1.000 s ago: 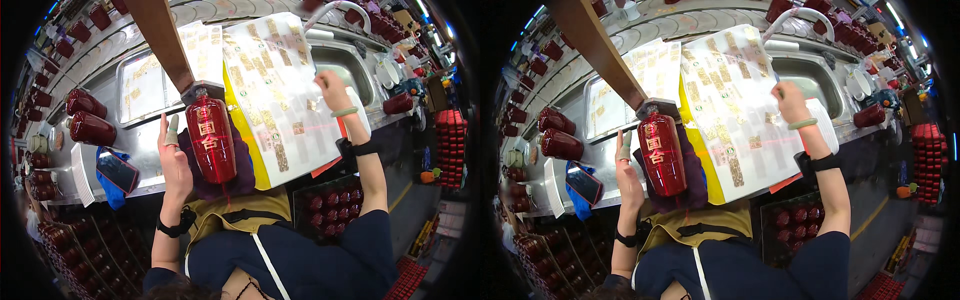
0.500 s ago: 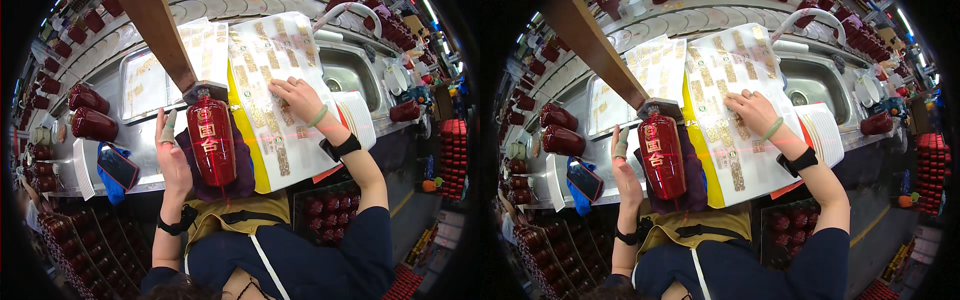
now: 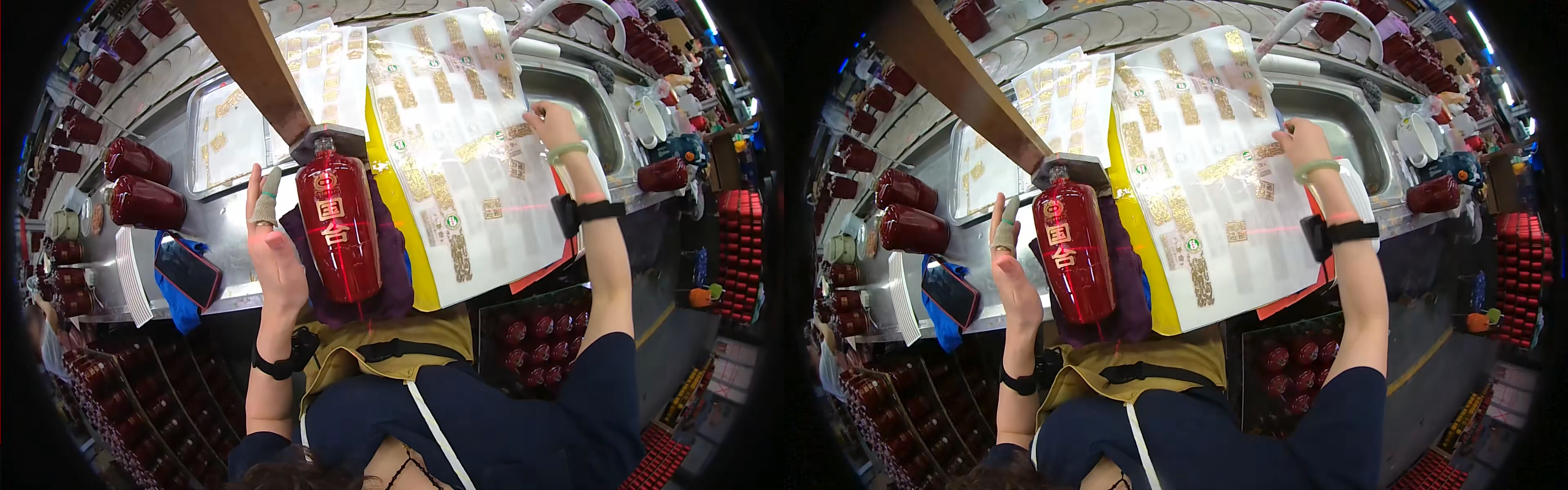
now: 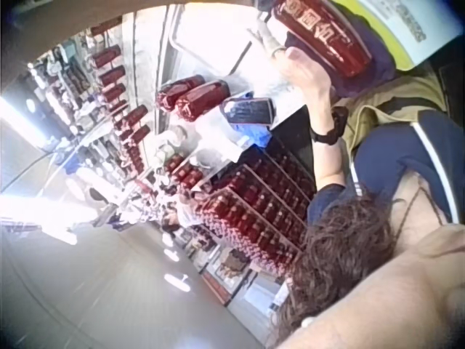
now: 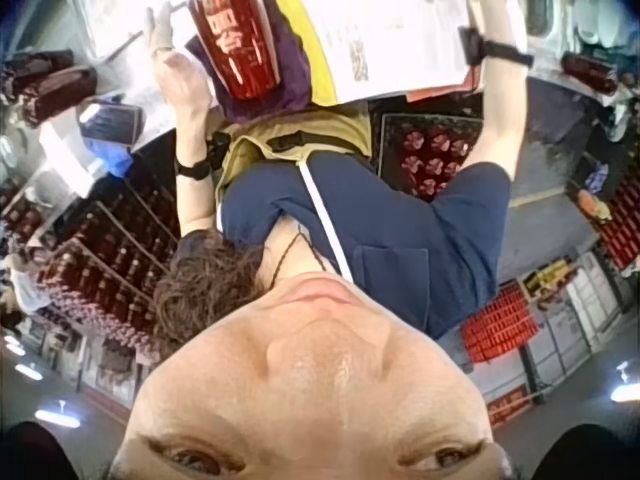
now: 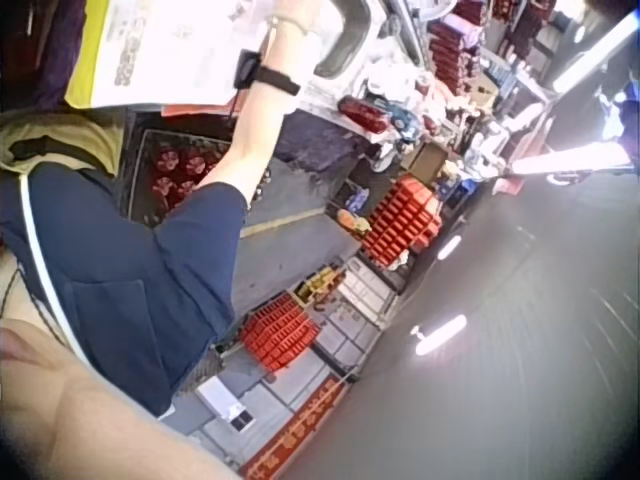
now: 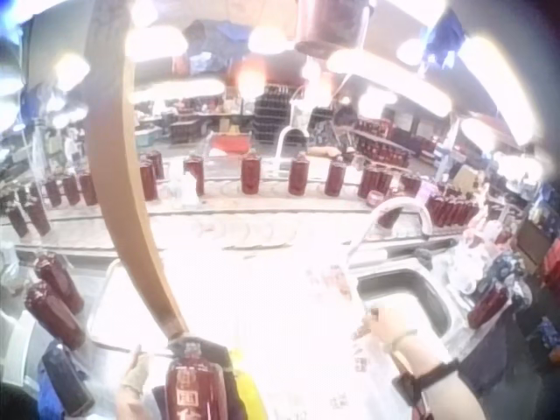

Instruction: Manual application of decorative labels and seals to red wine or liquor bottles at an industrial workstation.

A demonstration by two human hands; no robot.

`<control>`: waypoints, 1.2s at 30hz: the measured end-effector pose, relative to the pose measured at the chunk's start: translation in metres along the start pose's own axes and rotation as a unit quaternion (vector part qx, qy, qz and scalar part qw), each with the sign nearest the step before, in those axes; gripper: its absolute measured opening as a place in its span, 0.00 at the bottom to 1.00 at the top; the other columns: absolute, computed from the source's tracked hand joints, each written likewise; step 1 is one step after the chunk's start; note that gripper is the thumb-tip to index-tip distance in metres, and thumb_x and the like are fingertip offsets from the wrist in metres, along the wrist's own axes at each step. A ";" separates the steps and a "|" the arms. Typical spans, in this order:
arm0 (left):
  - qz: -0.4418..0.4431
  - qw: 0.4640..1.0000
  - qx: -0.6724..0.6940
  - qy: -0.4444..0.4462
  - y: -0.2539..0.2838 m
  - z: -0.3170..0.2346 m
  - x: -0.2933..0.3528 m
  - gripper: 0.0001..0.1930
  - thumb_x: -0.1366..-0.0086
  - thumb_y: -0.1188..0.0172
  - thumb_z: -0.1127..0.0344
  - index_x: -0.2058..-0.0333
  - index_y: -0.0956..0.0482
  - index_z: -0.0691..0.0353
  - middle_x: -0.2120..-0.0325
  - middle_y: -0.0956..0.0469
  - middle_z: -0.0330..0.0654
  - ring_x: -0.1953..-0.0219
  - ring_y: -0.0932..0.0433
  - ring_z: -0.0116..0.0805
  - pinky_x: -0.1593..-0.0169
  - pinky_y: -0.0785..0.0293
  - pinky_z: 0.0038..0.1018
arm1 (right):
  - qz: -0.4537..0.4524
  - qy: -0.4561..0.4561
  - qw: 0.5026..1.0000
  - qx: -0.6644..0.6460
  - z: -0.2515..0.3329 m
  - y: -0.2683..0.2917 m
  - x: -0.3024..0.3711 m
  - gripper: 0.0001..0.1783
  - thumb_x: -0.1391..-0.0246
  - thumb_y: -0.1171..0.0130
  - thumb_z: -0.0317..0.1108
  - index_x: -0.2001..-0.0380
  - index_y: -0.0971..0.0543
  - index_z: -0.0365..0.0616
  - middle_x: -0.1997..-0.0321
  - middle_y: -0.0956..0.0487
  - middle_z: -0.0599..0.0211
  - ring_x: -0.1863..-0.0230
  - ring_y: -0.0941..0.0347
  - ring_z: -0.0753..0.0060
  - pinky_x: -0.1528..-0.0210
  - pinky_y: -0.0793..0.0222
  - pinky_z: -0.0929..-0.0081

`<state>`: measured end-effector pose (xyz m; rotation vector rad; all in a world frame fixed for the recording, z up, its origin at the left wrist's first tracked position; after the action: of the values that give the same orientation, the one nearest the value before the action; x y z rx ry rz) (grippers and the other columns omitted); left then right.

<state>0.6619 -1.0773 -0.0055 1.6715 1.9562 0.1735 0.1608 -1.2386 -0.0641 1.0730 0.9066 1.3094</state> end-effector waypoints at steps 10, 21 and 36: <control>-0.022 0.998 0.059 0.028 0.015 0.001 0.014 0.55 0.26 0.73 0.22 0.31 0.32 0.75 0.25 0.42 0.57 0.24 0.39 0.49 0.24 0.45 0.44 | 0.158 -0.008 0.987 0.006 -0.038 0.008 -0.022 0.18 0.45 0.28 0.47 0.65 0.11 0.41 0.68 0.12 0.59 0.64 0.18 0.66 0.56 0.24 0.67; 0.115 0.946 0.290 -0.085 0.005 -0.050 -0.014 0.41 0.18 0.71 0.36 0.31 0.32 0.72 0.38 0.23 0.53 0.37 0.23 0.41 0.33 0.29 0.39 | 0.105 0.176 0.951 -0.232 0.211 0.102 0.128 0.16 0.29 0.38 0.40 0.64 0.20 0.35 0.68 0.23 0.74 0.62 0.32 0.85 0.56 0.34 0.81; 0.255 0.923 0.271 0.094 0.060 -0.046 0.016 0.17 0.23 0.40 0.69 0.40 0.22 0.67 0.53 0.19 0.37 0.51 0.20 0.23 0.45 0.21 0.26 | 0.176 0.184 0.866 -0.430 0.296 0.081 0.202 0.14 0.34 0.31 0.38 0.68 0.21 0.41 0.73 0.28 0.83 0.69 0.38 0.91 0.66 0.43 0.84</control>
<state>0.6910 -1.0376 0.0549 2.6037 1.7475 -0.0274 0.4354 -1.0683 0.1106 0.2770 0.2861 1.9999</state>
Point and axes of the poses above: each hand's wrist, its own x-axis away from the middle knuckle, its own y-axis out of the back of the hand, z = x × y, the point moved 4 cm from there along -x, towards the middle knuckle
